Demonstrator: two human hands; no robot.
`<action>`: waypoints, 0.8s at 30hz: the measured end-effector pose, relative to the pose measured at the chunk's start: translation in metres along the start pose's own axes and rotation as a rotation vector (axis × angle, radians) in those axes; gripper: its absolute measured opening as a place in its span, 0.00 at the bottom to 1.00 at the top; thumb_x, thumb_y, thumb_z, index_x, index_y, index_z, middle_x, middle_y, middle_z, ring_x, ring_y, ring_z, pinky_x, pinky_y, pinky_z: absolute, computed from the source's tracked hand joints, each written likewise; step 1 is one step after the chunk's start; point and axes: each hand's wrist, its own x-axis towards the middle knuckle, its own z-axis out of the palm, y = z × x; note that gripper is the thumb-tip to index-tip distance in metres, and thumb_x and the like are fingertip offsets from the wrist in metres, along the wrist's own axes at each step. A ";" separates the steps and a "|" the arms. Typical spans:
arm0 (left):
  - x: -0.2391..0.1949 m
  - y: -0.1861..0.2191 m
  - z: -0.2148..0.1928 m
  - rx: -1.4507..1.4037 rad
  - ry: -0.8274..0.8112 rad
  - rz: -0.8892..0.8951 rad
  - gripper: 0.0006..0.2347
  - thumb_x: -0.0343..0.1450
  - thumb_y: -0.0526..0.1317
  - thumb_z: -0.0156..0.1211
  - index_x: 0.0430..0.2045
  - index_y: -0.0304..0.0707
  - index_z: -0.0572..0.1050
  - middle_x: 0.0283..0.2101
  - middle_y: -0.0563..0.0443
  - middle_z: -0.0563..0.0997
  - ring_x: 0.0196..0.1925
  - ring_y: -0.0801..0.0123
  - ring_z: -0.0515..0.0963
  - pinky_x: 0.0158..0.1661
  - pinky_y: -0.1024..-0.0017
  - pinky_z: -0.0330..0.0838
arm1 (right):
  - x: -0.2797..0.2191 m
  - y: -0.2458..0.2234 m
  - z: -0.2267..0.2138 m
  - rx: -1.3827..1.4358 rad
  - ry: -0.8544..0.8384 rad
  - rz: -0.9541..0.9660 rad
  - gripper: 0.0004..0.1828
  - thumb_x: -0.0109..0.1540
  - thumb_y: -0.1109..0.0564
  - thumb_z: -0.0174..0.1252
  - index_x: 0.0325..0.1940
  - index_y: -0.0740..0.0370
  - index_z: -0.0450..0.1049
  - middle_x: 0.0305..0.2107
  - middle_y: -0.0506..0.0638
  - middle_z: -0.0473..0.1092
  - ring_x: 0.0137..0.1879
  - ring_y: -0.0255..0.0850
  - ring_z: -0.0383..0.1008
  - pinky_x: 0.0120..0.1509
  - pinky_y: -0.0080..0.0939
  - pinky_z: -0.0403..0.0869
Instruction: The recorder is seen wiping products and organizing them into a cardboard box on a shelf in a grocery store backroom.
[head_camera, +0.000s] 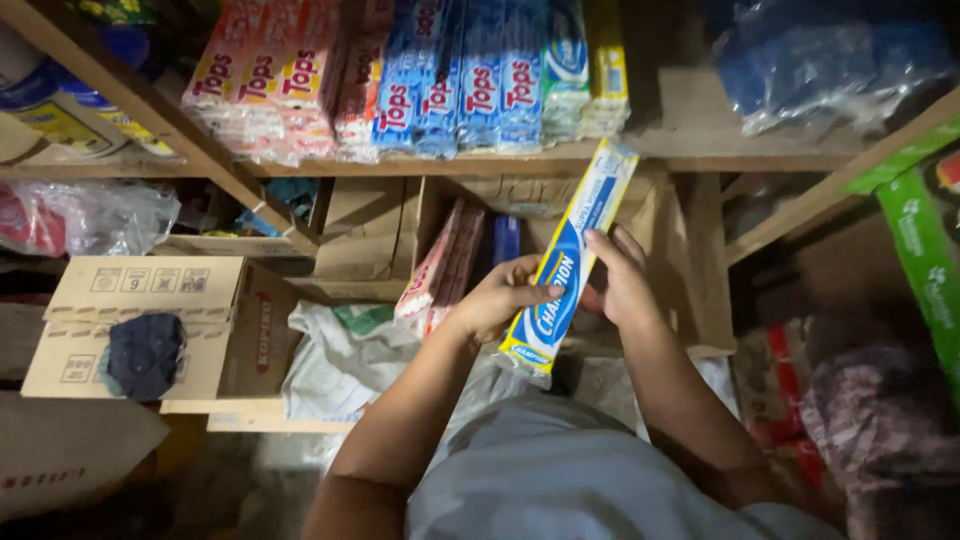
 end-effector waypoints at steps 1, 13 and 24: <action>-0.004 -0.004 -0.002 -0.003 0.002 -0.009 0.17 0.70 0.31 0.66 0.53 0.27 0.73 0.40 0.49 0.84 0.38 0.71 0.84 0.42 0.71 0.80 | -0.001 0.009 0.000 0.003 0.006 0.006 0.17 0.67 0.53 0.61 0.57 0.63 0.73 0.44 0.47 0.74 0.50 0.37 0.74 0.58 0.42 0.73; -0.039 -0.030 -0.011 0.387 0.121 0.054 0.26 0.70 0.37 0.66 0.63 0.28 0.64 0.53 0.48 0.80 0.53 0.71 0.79 0.53 0.71 0.74 | 0.023 0.115 -0.046 0.120 -0.018 0.133 0.10 0.64 0.63 0.64 0.47 0.64 0.72 0.40 0.51 0.74 0.44 0.44 0.79 0.48 0.49 0.79; -0.060 -0.044 -0.012 1.155 0.521 0.348 0.26 0.70 0.45 0.64 0.61 0.30 0.68 0.62 0.31 0.72 0.62 0.42 0.74 0.61 0.57 0.69 | 0.099 0.234 -0.076 0.093 -0.116 0.702 0.15 0.66 0.51 0.54 0.45 0.65 0.77 0.32 0.55 0.78 0.33 0.47 0.79 0.41 0.47 0.78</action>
